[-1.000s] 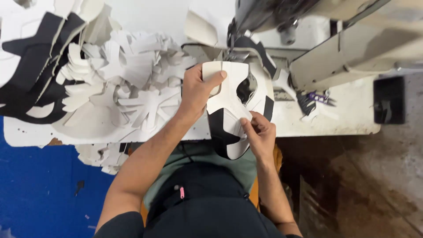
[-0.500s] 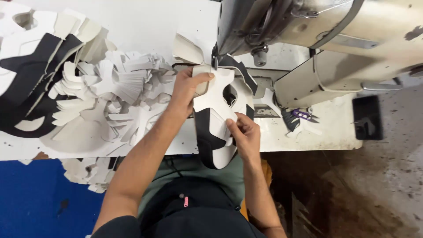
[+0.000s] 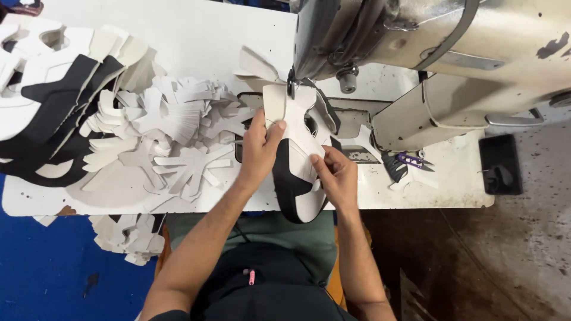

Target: The person aligns black and white shoe parts under a sewing machine needle and sews them together. They use scissors to cut the thread after each stitch and place the finished piece aside before picking up the next pair of parts to repeat the process.

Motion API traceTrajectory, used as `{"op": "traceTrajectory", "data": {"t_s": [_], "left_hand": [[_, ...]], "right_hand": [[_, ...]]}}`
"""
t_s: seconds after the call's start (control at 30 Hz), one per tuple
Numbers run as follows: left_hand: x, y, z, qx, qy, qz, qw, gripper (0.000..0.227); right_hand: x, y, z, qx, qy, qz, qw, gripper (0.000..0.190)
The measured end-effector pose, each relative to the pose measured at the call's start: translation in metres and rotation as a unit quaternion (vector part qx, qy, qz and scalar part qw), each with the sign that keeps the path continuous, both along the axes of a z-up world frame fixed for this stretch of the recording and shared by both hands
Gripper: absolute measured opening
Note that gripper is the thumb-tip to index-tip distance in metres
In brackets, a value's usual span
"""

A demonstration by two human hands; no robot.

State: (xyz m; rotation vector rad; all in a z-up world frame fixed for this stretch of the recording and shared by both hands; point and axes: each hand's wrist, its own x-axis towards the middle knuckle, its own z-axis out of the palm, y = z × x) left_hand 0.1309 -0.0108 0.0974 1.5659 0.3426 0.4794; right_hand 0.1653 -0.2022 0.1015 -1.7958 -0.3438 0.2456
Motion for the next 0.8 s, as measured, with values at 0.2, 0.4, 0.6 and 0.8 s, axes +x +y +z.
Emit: {"op": "traceTrajectory", "data": {"t_s": [0.2,0.4,0.6,0.8], "left_hand": [[0.001,-0.012,0.004,-0.149,-0.163,-0.035,0.975,0.029],[0.012,-0.011,0.008,-0.188,-0.138,-0.021,0.972,0.029],[0.031,-0.004,-0.004,-0.183,-0.126,0.005,0.975,0.021],[0.042,0.005,0.015,-0.116,-0.018,0.043,0.992,0.022]], "right_hand": [[0.006,-0.001,0.002,0.048,0.046,0.011,0.998,0.03],[0.015,0.003,0.001,0.103,0.068,0.022,0.992,0.03],[0.029,0.013,0.008,0.123,0.069,0.028,0.99,0.029],[0.039,0.02,0.004,0.113,0.058,0.016,0.992,0.026]]}}
